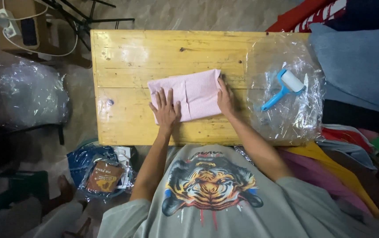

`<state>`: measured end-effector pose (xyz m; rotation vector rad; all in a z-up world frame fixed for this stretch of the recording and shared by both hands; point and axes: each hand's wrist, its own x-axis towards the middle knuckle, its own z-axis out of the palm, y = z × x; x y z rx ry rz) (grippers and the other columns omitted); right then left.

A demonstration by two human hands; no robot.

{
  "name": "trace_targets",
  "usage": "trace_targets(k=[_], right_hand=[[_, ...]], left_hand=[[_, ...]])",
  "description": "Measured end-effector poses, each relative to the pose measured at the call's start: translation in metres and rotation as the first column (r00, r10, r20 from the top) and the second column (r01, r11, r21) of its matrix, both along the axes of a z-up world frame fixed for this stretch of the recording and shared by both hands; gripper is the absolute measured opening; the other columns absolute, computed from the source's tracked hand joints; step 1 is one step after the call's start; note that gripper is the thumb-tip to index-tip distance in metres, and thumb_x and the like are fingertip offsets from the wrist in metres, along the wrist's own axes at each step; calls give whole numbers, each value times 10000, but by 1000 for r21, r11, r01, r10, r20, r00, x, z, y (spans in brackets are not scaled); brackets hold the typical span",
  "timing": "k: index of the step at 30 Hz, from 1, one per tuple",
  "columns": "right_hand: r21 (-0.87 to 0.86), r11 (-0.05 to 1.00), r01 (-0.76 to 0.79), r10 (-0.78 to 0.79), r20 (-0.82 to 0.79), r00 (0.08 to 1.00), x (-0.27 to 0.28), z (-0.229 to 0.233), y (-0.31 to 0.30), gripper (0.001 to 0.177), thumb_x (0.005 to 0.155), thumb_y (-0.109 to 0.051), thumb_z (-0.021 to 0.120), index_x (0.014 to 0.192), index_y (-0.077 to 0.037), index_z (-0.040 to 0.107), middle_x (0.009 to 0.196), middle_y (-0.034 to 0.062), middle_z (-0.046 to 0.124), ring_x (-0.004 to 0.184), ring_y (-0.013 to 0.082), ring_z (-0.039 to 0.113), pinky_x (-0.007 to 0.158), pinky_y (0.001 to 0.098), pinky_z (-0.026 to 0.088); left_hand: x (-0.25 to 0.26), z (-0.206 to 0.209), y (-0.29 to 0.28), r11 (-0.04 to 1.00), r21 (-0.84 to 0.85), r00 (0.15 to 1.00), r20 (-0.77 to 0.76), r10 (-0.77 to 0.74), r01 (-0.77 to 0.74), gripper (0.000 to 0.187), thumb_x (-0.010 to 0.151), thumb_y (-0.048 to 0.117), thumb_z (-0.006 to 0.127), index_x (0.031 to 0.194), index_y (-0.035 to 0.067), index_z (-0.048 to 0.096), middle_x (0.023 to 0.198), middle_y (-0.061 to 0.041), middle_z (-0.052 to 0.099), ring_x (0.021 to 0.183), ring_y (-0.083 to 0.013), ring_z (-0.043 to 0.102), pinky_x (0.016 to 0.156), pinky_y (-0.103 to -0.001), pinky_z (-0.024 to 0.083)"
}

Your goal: Preparing a garment by lint-rolling, folding it, and placing it into a plastic bag for retail or shipping.

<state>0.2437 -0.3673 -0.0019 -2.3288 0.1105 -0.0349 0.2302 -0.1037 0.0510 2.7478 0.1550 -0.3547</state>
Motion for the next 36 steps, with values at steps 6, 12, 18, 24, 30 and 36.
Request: trace_targets(k=[6, 12, 18, 24, 30, 36], right_hand=[[64, 994, 83, -99, 300, 949, 0, -30, 7, 471, 981, -31, 554, 1450, -70, 538, 1241, 301, 613, 1137, 519, 609, 933, 581, 520], [-343, 935, 95, 31, 344, 939, 14, 23, 60, 603, 981, -126, 581, 1573, -152, 467, 1586, 229, 389, 1478, 430, 329, 1167, 581, 233], [-473, 859, -194, 209, -21, 978, 34, 11, 59, 671, 1030, -519, 488, 1611, -206, 364, 1655, 229, 288, 1537, 426, 236, 1207, 632, 154], [-531, 833, -154, 193, 17, 981, 38, 15, 57, 713, 996, -562, 492, 1590, -177, 399, 1615, 219, 370, 1514, 411, 299, 1223, 579, 168], [-202, 965, -169, 178, 28, 984, 39, 17, 23, 608, 1021, -392, 571, 1571, -172, 432, 1564, 196, 454, 1472, 385, 383, 1210, 579, 218], [-310, 893, 326, -209, 356, 911, -28, 32, -92, 517, 794, -174, 818, 1294, -137, 691, 1244, 109, 681, 1208, 322, 622, 1072, 465, 440]], left_hand=[[-2, -23, 5, 997, 74, 998, 57, -34, 29, 672, 1005, 579, 355, 1631, 347, 277, 1704, -106, 256, 1581, -305, 180, 1201, -674, 95], [21, -30, -10, 983, 176, 971, 220, -97, 59, 659, 1035, 589, 314, 1641, 333, 284, 1728, -101, 170, 1596, -293, 62, 1169, -634, -139], [46, -6, -8, 982, 59, 969, 163, -187, 180, 671, 1017, 568, 374, 1632, 317, 280, 1704, -98, 241, 1576, -320, 191, 1233, -646, 74], [49, -7, -4, 978, 71, 971, 125, -203, 196, 717, 965, 594, 402, 1618, 310, 313, 1691, -71, 285, 1558, -321, 244, 1239, -625, 123], [48, 2, -2, 977, 81, 973, 104, -207, 199, 720, 967, 569, 423, 1619, 276, 336, 1670, -99, 335, 1549, -328, 266, 1239, -619, 100], [42, 6, 35, 987, 128, 990, 84, -109, 98, 735, 971, 569, 391, 1627, 244, 328, 1691, -112, 289, 1560, -340, 224, 1232, -638, 63]])
